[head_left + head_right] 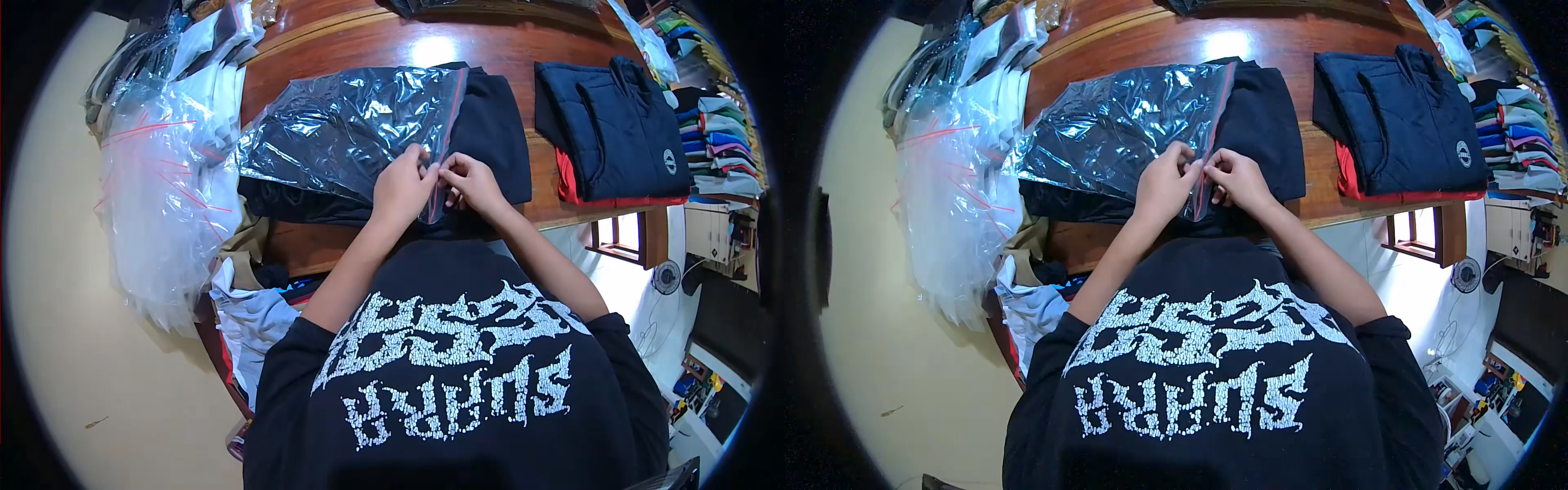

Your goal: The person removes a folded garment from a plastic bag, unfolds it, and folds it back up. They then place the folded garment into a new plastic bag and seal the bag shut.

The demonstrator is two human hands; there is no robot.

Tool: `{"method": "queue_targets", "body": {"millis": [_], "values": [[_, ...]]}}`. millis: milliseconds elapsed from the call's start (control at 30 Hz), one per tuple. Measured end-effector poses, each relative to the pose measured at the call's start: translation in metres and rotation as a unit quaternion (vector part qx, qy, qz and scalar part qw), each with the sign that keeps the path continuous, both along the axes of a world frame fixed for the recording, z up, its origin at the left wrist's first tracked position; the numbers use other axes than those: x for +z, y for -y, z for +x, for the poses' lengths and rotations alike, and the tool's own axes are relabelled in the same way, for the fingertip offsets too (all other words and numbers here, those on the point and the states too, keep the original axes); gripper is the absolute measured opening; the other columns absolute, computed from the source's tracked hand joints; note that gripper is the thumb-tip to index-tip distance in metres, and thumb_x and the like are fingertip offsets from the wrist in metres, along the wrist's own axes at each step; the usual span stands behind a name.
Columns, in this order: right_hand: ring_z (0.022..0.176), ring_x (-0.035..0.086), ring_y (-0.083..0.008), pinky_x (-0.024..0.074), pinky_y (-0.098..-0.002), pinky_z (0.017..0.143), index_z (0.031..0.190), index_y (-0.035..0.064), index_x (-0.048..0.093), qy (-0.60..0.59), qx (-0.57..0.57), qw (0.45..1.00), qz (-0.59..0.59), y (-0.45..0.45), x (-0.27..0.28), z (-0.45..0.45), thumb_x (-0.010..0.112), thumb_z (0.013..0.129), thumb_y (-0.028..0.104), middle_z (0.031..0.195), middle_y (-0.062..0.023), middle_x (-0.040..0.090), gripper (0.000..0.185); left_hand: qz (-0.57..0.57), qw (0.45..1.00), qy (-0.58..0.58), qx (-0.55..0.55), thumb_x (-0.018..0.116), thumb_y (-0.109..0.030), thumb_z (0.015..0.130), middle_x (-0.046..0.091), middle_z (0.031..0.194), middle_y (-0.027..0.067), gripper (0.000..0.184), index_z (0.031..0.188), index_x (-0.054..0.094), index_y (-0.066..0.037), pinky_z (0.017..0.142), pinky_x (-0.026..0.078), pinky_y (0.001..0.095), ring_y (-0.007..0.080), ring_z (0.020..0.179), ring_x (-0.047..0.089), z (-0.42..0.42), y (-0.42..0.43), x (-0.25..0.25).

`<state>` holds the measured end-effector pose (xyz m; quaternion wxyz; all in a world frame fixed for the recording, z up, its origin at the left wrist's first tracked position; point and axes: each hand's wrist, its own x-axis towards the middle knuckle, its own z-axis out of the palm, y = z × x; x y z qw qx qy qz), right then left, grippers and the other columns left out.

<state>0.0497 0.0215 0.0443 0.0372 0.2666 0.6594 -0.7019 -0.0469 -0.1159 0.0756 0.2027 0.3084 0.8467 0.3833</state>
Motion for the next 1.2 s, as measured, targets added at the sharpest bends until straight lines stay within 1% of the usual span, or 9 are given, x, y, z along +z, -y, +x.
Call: {"method": "queue_targets", "body": {"millis": [100, 167, 300, 333, 367, 433, 633, 767, 1200], "values": [[0.052, 0.063, -0.0127, 0.0427, -0.0218, 0.039, 0.093, 0.0029, 0.056, -0.012, -0.009, 1.000, -0.022, -0.002, -0.012, 0.003, 0.057, 0.095, 0.016, 0.076, -0.0044, 0.063, 0.014, 0.000, 1.000, -0.008, -0.005, 0.063, -0.018, 0.089, 0.065, 0.074, 0.0113, 0.019, 0.094, 0.059, -0.001, 0.061, 0.048, 0.0349, 0.0232, 0.067, 0.064, -0.004, -0.011, 0.001], [0.052, 0.063, -0.0123, 0.0426, -0.0215, 0.039, 0.093, 0.0034, 0.056, -0.011, -0.004, 0.999, -0.034, -0.004, -0.011, 0.004, 0.056, 0.096, 0.017, 0.077, -0.0040, 0.064, 0.014, 0.055, 0.997, 0.053, -0.029, 0.063, -0.019, 0.086, 0.065, 0.077, 0.0142, 0.019, 0.090, 0.061, -0.001, 0.065, 0.050, 0.0391, 0.0322, 0.073, 0.064, -0.008, -0.014, -0.026], [0.054, 0.063, -0.0107, 0.0428, -0.0207, 0.040, 0.094, 0.0052, 0.056, 0.001, -0.005, 0.997, -0.079, -0.007, -0.015, 0.004, 0.055, 0.097, 0.020, 0.079, -0.0027, 0.064, 0.015, 0.099, 0.984, 0.146, -0.015, 0.063, -0.018, 0.087, 0.066, 0.074, 0.0136, 0.018, 0.089, 0.063, 0.000, 0.064, 0.050, 0.0343, 0.0247, 0.067, 0.065, -0.019, -0.009, -0.056], [0.054, 0.063, -0.0105, 0.0428, -0.0205, 0.040, 0.094, 0.0054, 0.056, 0.003, -0.001, 0.997, -0.081, -0.006, -0.016, 0.004, 0.054, 0.098, 0.020, 0.079, -0.0026, 0.064, 0.016, 0.115, 0.979, 0.171, -0.014, 0.063, -0.017, 0.088, 0.065, 0.070, 0.0116, 0.019, 0.089, 0.063, 0.002, 0.060, 0.049, 0.0314, 0.0187, 0.061, 0.064, -0.020, -0.007, -0.055], [0.054, 0.063, -0.0105, 0.0428, -0.0205, 0.040, 0.094, 0.0054, 0.056, 0.004, -0.001, 0.997, -0.083, -0.007, -0.017, 0.004, 0.054, 0.098, 0.020, 0.079, -0.0026, 0.064, 0.016, 0.113, 0.979, 0.172, -0.015, 0.063, -0.017, 0.088, 0.065, 0.070, 0.0116, 0.019, 0.089, 0.063, 0.002, 0.060, 0.049, 0.0314, 0.0187, 0.061, 0.064, -0.020, -0.007, -0.053], [0.055, 0.063, -0.0103, 0.0435, -0.0205, 0.041, 0.094, 0.0051, 0.057, -0.004, 0.006, 0.996, -0.085, -0.007, -0.017, 0.004, 0.054, 0.097, 0.020, 0.079, -0.0027, 0.064, 0.015, 0.128, 0.968, 0.213, -0.016, 0.063, -0.016, 0.090, 0.065, 0.069, 0.0079, 0.019, 0.087, 0.063, 0.002, 0.054, 0.048, 0.0279, 0.0128, 0.056, 0.062, -0.020, -0.006, -0.051], [0.054, 0.063, -0.0102, 0.0448, -0.0207, 0.042, 0.094, 0.0041, 0.057, -0.003, 0.010, 0.997, -0.079, -0.008, -0.015, 0.004, 0.054, 0.097, 0.019, 0.079, -0.0033, 0.064, 0.015, 0.122, 0.967, 0.223, -0.012, 0.063, -0.016, 0.091, 0.064, 0.068, 0.0041, 0.017, 0.087, 0.063, 0.001, 0.048, 0.044, 0.0244, 0.0086, 0.054, 0.059, -0.020, -0.005, -0.052], [0.054, 0.062, -0.0089, 0.0439, -0.0186, 0.041, 0.093, 0.0054, 0.057, -0.005, 0.009, 0.997, -0.077, -0.007, -0.015, 0.004, 0.054, 0.098, 0.019, 0.078, -0.0024, 0.063, 0.015, 0.125, 0.965, 0.232, -0.012, 0.063, -0.016, 0.091, 0.064, 0.069, 0.0038, 0.017, 0.088, 0.063, 0.001, 0.048, 0.044, 0.0243, 0.0086, 0.053, 0.058, -0.021, -0.005, -0.051], [0.054, 0.063, -0.0105, 0.0463, -0.0215, 0.042, 0.093, 0.0037, 0.057, -0.015, 0.010, 0.997, -0.073, -0.008, -0.018, 0.005, 0.054, 0.097, 0.017, 0.078, -0.0036, 0.064, 0.014, 0.132, 0.964, 0.231, -0.014, 0.062, -0.016, 0.091, 0.063, 0.069, 0.0030, 0.016, 0.088, 0.063, 0.000, 0.047, 0.044, 0.0235, 0.0080, 0.053, 0.058, -0.020, -0.005, -0.051]]}}
